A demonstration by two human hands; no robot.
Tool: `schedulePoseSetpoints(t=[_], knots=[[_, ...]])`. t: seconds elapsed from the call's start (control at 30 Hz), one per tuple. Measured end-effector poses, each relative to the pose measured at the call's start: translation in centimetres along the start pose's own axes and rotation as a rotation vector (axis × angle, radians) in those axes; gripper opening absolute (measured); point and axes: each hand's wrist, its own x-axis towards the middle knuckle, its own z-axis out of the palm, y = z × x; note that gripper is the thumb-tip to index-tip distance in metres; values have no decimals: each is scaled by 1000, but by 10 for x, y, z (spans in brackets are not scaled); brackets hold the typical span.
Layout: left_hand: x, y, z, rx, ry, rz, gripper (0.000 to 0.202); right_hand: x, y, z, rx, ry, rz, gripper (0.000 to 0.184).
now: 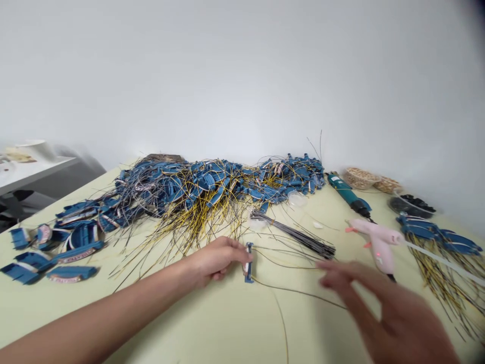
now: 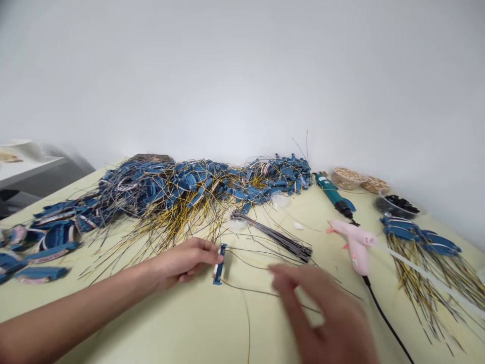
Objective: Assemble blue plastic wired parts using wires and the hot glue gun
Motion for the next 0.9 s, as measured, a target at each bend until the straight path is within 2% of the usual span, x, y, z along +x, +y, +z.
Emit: schedulePoseSetpoints(t=[0.03,0.07,0.13,0.33,0.47,0.57,0.73,0.9], knots=[[-2,-2,0,1,-11,-1,23,8,11,-5,-105,197,134,18],[-4,-4,0,5,-25,-3,23,15,20,-8,-177,265,207,20],[-9,-6,2,18,-58,-5,23,27,34,-11,-245,279,251,26],[-20,-6,9,41,-135,9,21,55,46,2,-269,32,156,23],[-16,-5,10,52,-157,20,21,88,43,25,-323,-208,44,17],[-10,-5,9,46,-158,22,23,109,42,43,-434,-336,22,18],[-1,-8,3,1,-171,3,27,118,49,63,-612,-455,67,21],[6,-13,0,-57,-220,-20,31,117,57,69,-675,-489,102,20]])
